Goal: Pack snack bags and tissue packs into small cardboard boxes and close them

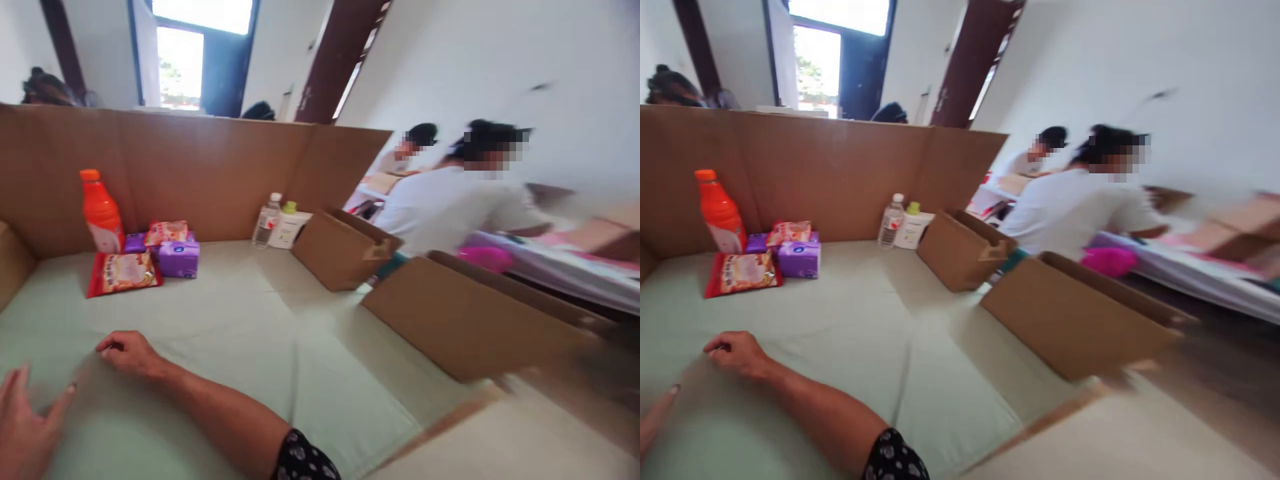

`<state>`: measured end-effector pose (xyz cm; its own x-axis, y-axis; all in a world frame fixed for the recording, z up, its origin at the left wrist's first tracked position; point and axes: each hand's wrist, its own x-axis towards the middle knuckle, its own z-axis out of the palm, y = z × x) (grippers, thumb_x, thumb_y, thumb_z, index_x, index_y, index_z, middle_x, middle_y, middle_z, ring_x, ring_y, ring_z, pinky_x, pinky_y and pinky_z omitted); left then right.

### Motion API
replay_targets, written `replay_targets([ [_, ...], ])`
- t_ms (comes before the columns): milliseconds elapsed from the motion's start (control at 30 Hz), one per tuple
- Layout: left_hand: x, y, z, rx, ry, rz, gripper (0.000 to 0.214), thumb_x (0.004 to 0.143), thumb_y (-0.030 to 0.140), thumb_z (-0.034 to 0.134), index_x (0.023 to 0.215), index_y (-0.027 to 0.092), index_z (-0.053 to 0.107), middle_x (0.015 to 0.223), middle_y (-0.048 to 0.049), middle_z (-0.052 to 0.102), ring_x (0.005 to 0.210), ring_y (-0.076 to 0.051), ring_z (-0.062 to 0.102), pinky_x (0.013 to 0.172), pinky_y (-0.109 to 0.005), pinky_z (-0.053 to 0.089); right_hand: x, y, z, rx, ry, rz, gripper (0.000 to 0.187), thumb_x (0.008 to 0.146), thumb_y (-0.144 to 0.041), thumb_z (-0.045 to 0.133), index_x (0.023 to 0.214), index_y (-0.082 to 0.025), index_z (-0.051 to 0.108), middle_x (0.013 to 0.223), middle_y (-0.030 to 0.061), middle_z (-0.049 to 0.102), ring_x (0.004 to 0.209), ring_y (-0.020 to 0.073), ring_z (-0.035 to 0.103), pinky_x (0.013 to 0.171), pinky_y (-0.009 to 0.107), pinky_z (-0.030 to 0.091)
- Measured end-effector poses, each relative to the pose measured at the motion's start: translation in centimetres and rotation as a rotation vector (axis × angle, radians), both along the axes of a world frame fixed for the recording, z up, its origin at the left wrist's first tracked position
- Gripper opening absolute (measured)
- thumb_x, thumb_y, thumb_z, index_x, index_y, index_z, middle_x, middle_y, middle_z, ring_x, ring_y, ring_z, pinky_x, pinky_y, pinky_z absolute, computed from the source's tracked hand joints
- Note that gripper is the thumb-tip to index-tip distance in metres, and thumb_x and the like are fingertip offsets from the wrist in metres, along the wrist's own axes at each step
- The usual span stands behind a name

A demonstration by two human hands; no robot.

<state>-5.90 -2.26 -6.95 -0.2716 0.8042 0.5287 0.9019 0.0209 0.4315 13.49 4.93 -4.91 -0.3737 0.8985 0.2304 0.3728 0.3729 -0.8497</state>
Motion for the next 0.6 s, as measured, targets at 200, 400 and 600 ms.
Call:
replay_targets([
  [200, 3.0, 1.9, -2.7, -0.246, 0.327, -0.383, 0.065, 0.087, 0.056, 0.03, 0.123, 0.014, 0.066, 0.136, -0.0192, 0.061, 0.13, -0.039, 0.054, 0.108, -0.058, 0.041, 16.0, 1.2, 4.6, 0.167, -0.176, -0.37, 0.022, 0.074, -0.011, 0.072, 0.093, -0.023, 0.072, 0.114, 0.003, 0.074, 0.11, 0.0186, 0.066, 0.099, 0.033, 0.049],
  [400, 4.6, -1.2, -3.7, -0.222, 0.428, -0.432, 0.058, 0.089, 0.052, 0.045, 0.133, 0.02, 0.063, 0.145, -0.0146, 0.056, 0.136, -0.036, 0.049, 0.113, -0.057, 0.034, 37.2, 0.9, 10.2, 0.297, -0.348, -1.07, 0.035, 0.079, -0.029, 0.062, 0.113, -0.02, 0.063, 0.141, 0.0269, 0.05, 0.139, 0.0459, 0.036, 0.107, 0.072, 0.019],
  [600, 8.5, -3.3, -3.2, -0.199, 0.388, -0.548, 0.054, 0.086, 0.048, 0.059, 0.137, 0.028, 0.059, 0.149, -0.0115, 0.054, 0.135, -0.034, 0.051, 0.114, -0.056, 0.036, 48.2, 1.0, 11.4, 0.431, -0.293, -1.05, 0.044, 0.058, -0.07, 0.068, 0.054, -0.03, 0.05, 0.077, 0.0176, 0.063, 0.102, 0.0474, 0.061, 0.084, 0.072, 0.028],
])
